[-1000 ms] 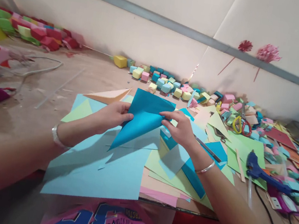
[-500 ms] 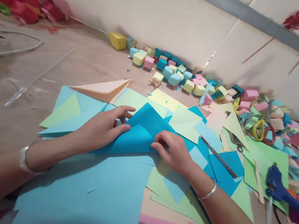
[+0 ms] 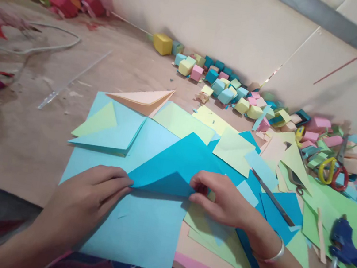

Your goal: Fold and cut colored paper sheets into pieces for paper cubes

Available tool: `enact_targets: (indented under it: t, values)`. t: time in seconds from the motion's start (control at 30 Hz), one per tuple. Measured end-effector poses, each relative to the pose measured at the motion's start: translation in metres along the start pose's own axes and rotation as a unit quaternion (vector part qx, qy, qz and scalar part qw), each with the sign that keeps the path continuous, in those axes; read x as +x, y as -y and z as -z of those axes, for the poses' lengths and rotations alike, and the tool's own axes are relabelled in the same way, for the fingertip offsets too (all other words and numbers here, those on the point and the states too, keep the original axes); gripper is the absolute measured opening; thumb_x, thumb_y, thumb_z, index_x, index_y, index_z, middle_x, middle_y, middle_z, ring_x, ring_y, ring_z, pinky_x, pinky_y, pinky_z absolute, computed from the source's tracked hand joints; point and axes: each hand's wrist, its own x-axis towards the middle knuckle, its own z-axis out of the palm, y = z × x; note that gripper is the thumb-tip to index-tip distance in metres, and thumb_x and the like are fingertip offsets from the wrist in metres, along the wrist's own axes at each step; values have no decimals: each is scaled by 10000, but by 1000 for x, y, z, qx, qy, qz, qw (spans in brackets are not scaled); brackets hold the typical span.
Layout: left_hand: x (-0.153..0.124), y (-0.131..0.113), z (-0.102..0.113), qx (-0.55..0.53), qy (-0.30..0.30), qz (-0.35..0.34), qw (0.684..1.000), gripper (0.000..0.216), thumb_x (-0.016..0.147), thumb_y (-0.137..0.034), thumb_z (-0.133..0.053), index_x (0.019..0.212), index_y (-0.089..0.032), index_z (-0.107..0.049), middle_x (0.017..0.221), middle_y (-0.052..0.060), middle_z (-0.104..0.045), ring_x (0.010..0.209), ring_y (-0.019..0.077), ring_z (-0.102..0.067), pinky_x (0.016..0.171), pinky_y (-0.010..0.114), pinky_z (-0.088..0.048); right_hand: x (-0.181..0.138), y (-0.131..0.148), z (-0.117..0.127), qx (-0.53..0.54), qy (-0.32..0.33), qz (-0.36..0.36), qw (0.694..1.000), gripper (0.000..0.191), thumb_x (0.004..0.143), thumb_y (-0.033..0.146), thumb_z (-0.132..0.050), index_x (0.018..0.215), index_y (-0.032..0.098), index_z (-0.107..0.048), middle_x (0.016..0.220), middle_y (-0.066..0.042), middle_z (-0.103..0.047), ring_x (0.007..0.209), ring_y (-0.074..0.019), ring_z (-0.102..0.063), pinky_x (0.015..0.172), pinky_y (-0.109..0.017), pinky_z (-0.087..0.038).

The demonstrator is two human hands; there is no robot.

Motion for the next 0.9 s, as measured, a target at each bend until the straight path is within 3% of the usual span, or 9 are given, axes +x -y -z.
enact_targets:
  t: [0.13, 0.27, 0.4, 0.57, 0.73, 0.9]
  values:
    - [-8, -2, -3, -1, -33, -20, 999, 309, 967, -174, -410, 878, -160, -705, 887, 74, -679, 794, 213, -608, 638, 316, -465, 9, 22, -1, -70, 21, 32, 997, 226, 984, 356, -463, 832, 213, -547, 708, -4, -563, 654, -125, -481, 591, -255, -368]
    - [-10, -1, -1, -24, -40, -35, 998, 299, 955, -127, -413, 866, -146, -698, 860, 80, -671, 795, 226, -595, 647, 334, -466, 22, 28, -7, -102, 44, -74, 991, 367, 1008, 384, -377, 683, 219, -416, 597, 39, -419, 525, -109, -358, 506, -255, -291]
    - [-10, 1, -4, -36, -44, -21, 998, 250, 936, -138, -474, 810, -144, -689, 782, 72, -646, 750, 237, -578, 636, 359, -457, 30, 19, -27, -174, -40, -161, 971, 360, 1006, 383, -357, 683, 224, -344, 581, 42, -363, 508, -117, -327, 495, -278, -236]
    - [-10, 3, -8, -54, -21, 0, 998, 238, 940, -161, -483, 796, -151, -672, 736, 60, -602, 700, 218, -549, 595, 337, -426, 27, 11, -51, -239, -147, -148, 948, 336, 981, 299, -399, 663, 217, -328, 573, 43, -320, 501, -108, -332, 524, -287, -244]
    - [-8, 3, -7, -65, -42, 3, 997, 305, 961, -172, -446, 718, -159, -630, 702, 59, -549, 661, 199, -479, 597, 334, -382, 26, 13, -55, -267, -174, -126, 939, 333, 966, 254, -426, 647, 218, -339, 565, 39, -328, 497, -109, -335, 517, -284, -253]
    - [-5, 3, -7, 3, -48, -16, 999, 336, 964, -192, -452, 654, -183, -582, 639, 45, -502, 615, 204, -430, 571, 345, -314, 27, 11, -60, -271, -196, -145, 931, 247, 964, 254, -443, 723, 212, -482, 602, 9, -465, 527, -127, -420, 523, -289, -281]
